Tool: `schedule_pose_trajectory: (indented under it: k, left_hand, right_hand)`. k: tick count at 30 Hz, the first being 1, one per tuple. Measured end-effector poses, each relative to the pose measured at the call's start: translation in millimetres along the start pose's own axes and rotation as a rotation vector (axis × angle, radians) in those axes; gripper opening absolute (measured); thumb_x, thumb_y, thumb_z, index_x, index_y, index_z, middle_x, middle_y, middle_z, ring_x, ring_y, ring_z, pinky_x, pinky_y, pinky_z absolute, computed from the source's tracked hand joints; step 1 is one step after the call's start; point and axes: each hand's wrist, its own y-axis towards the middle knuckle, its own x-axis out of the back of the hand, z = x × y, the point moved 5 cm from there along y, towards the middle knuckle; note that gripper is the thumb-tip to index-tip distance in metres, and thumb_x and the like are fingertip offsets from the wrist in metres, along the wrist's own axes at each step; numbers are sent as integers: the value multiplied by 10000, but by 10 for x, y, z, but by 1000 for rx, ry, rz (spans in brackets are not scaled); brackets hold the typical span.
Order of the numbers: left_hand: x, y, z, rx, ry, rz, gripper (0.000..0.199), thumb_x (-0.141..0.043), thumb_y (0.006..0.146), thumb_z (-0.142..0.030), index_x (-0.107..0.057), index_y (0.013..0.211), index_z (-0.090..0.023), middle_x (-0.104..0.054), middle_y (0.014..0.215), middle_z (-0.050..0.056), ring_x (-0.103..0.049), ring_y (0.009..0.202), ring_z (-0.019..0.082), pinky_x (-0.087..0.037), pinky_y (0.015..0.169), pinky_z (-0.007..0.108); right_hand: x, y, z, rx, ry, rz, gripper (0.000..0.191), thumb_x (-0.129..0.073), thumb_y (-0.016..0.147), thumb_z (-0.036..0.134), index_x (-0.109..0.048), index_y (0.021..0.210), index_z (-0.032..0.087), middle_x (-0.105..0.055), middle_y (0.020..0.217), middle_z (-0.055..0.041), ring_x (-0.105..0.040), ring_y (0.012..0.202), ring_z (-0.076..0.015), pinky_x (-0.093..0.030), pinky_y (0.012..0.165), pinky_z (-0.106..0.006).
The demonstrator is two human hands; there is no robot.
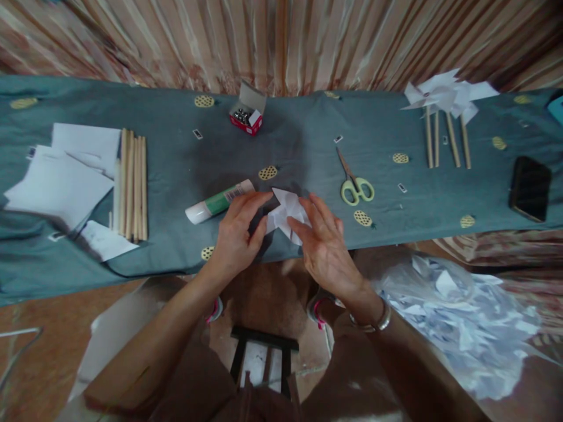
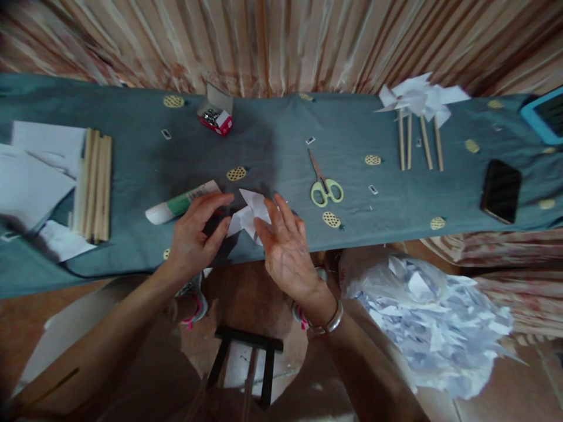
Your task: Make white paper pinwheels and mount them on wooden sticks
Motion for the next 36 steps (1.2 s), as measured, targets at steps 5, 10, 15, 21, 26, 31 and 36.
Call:
schedule_pose_trajectory:
  k: [5,10,15,21,26,31,36]
  left_hand:
    - [57,5,3,2,20,-15,310,-482,932,-215,-564,1230,-211,-648,1164,74,-595,1098,218,-501,964,409]
    - [7,-30,-72,-33,-34,-5,273,-506,939,-245,-579,1198,-198,-658,1150,75,-590,1095,213,-492,970,399]
    - [-45,-89,-116,-56,-40,24,301,-534,934,-289,-578,1215,-190,-652,1140,85,-591,1068,220,-507,931,405]
    - [-42,-73,-103,-52,-63,-3,287,-558,922,-262,-590,1196,-185,-664,1123,75,-592,1068,214,-502,945,391]
    - [-33,-46,-112,-45,-59,-1,297,-556,924,-290,-591,1197,-178,-656,1155,82,-583,1095,218,-490,970,393]
    - [-43,-73,-111,-31,-43,18,326,-574,912,-321,-584,1211,-190,-646,1162,82,-581,1093,225,-491,960,401]
    - [-122,-120,-118,-82,24,115,382,-620,873,-279,-559,1242,-199,-637,1149,87,-584,1055,241,-506,916,425]
  right_hand:
    - [-118,10,99,40,-19,-87,371,-332,967,103,-574,1233,195,-483,1465,-119,-216,1484,-266,-386,1057,-492]
    - [-114,-34,72,25,52,-80,401,-338,946,90,-549,1276,178,-471,1475,-142,-205,1488,-272,-357,1086,-536]
    - [-1,-91,-51,-35,195,-50,456,-369,895,79,-542,1306,172,-445,1494,-142,-252,1472,-285,-353,1097,-583]
    - [95,-60,-114,-40,248,-135,418,-389,917,109,-575,1291,125,-553,1398,-161,-456,1353,-264,-392,1108,-515]
    - [204,-20,-149,-34,244,-240,328,-425,940,138,-665,1163,115,-695,1174,-146,-608,1144,-246,-501,1008,-443]
    - [247,28,-253,-76,167,-272,348,-429,943,162,-631,1222,110,-699,1170,-146,-614,1136,-258,-497,1013,-461]
    - [182,110,-350,-46,124,-145,469,-358,917,109,-511,1355,44,-603,1328,-193,-527,1281,-272,-434,1088,-475]
